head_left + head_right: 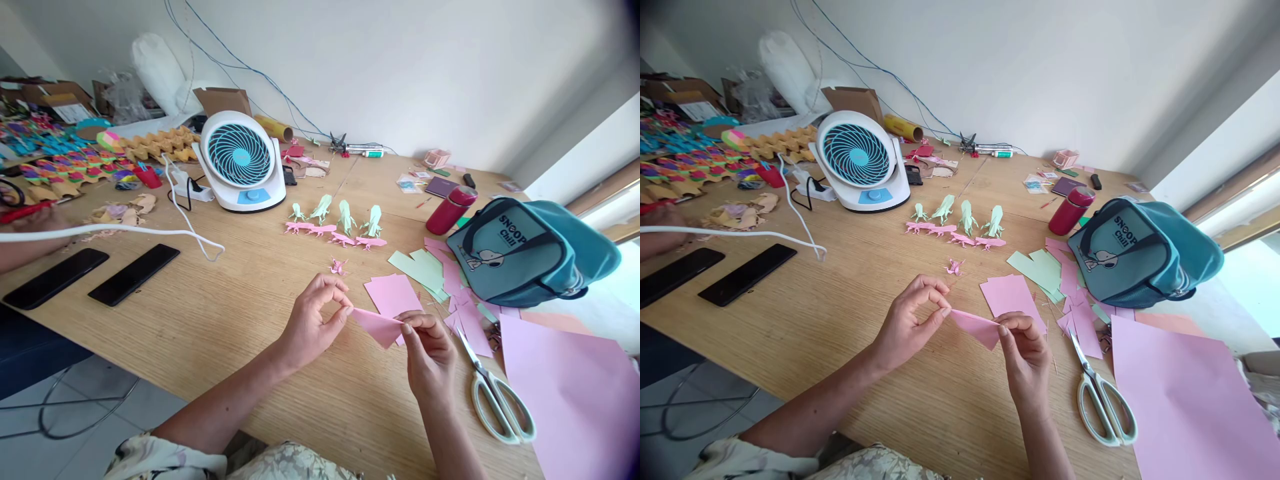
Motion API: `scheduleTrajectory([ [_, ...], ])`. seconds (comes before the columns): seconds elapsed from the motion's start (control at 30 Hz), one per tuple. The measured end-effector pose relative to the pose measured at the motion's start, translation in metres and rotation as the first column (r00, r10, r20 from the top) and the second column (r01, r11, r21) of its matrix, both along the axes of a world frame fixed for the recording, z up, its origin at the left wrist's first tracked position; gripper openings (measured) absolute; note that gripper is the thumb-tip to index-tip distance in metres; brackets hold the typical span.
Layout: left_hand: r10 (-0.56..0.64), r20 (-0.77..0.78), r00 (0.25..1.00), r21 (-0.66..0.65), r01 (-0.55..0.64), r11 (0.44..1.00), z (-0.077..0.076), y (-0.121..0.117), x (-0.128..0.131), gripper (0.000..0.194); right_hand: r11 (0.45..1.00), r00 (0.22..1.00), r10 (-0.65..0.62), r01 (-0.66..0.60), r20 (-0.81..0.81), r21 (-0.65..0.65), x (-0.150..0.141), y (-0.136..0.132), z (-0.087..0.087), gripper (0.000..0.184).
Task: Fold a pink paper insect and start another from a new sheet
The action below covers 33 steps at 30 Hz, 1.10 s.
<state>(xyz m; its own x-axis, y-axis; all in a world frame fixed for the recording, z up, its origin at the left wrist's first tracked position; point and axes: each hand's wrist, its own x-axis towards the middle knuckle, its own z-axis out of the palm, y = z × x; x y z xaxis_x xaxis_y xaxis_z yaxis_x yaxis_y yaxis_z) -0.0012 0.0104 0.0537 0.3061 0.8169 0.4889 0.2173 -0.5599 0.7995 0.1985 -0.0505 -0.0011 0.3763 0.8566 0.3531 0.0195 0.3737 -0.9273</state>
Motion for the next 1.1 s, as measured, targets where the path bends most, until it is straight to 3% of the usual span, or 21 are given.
scheduleTrajectory([
  [0.07, -0.06, 0.021, 0.998, -0.137, 0.062, 0.989, 0.005, 0.001, -0.001, 0.009, 0.998, 1.0, 0.012, -0.013, -0.01, -0.055, -0.004, -0.001, 0.001, 0.007],
  [0.2, -0.1, 0.067, 0.993, -0.395, 0.118, 0.911, 0.005, 0.01, -0.003, 0.012, 0.982, 0.995, 0.095, -0.089, 0.027, -0.169, -0.016, -0.005, 0.001, 0.011],
  [0.4, -0.109, -0.091, 0.99, -0.43, 0.06, 0.901, -0.018, 0.034, -0.01, 0.015, 0.967, 0.924, 0.186, -0.112, 0.333, -0.231, -0.034, -0.011, -0.006, 0.006],
  [0.53, -0.103, -0.245, 0.964, -0.433, -0.014, 0.901, -0.04, 0.046, -0.008, 0.018, 0.923, 0.83, 0.284, -0.101, 0.48, -0.371, -0.034, -0.01, -0.016, 0.012],
  [0.77, -0.075, -0.489, 0.869, -0.227, -0.043, 0.973, -0.064, 0.052, 0.008, 0.015, 0.87, 0.676, 0.378, -0.026, 0.632, -0.492, -0.029, -0.007, -0.016, 0.022],
  [0.93, -0.026, -0.553, 0.833, -0.086, -0.026, 0.996, -0.075, 0.048, 0.012, 0.014, 0.856, 0.523, 0.43, 0.022, 0.736, -0.517, -0.032, -0.01, -0.01, 0.028],
  [1.1, 0.027, -0.572, 0.82, -0.015, -0.043, 0.999, -0.078, 0.042, 0.014, 0.009, 0.823, 0.435, 0.482, 0.072, 0.761, -0.563, -0.031, -0.013, -0.008, 0.027],
])
